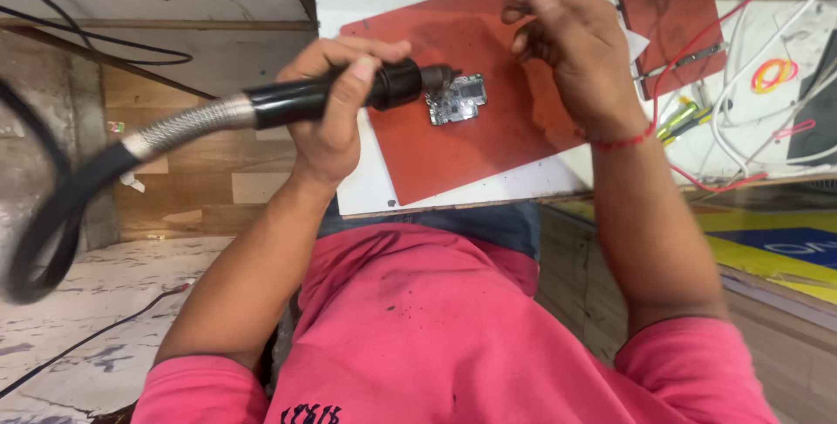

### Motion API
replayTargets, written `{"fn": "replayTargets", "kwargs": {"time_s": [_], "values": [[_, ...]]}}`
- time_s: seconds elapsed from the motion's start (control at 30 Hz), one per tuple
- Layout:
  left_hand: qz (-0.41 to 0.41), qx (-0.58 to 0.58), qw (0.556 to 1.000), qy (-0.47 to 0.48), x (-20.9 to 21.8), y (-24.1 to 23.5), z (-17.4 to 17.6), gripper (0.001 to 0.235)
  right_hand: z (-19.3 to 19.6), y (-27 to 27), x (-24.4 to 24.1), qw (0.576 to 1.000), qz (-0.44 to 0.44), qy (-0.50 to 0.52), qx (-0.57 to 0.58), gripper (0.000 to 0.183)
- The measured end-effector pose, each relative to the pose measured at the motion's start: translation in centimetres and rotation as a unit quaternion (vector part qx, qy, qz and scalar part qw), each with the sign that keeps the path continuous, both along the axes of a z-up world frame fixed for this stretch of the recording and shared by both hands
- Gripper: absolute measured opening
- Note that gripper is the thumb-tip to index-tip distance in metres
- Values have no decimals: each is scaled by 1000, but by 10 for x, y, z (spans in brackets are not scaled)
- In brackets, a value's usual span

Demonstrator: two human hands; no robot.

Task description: The person uses a hot air gun to apply heat to a small circuit board placed on a red mat. They repeatedly direct the hot air at different areas of the board while holding it steady with the other hand. The person occasionally pauses to reposition the board or adjust the tool.

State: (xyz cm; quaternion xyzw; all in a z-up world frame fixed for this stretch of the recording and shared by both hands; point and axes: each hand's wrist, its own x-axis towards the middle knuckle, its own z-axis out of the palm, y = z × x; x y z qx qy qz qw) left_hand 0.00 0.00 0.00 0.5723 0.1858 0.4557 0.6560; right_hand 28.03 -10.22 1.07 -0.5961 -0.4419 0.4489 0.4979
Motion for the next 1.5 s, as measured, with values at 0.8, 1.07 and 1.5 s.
{"fn": "replayTargets", "kwargs": {"time_s": [0.8,1.07,1.5], "values": [[91,-46,993,-66,4,-22,-36,22,0,30,6,861,233,-404,200,38],[44,-8,999,-25,2,-19,-29,20,2,35,13,871,240,-385,187,37],[63,-38,996,-42,-2,-22,-27,22,-5,37,15,884,219,-380,161,37]]}}
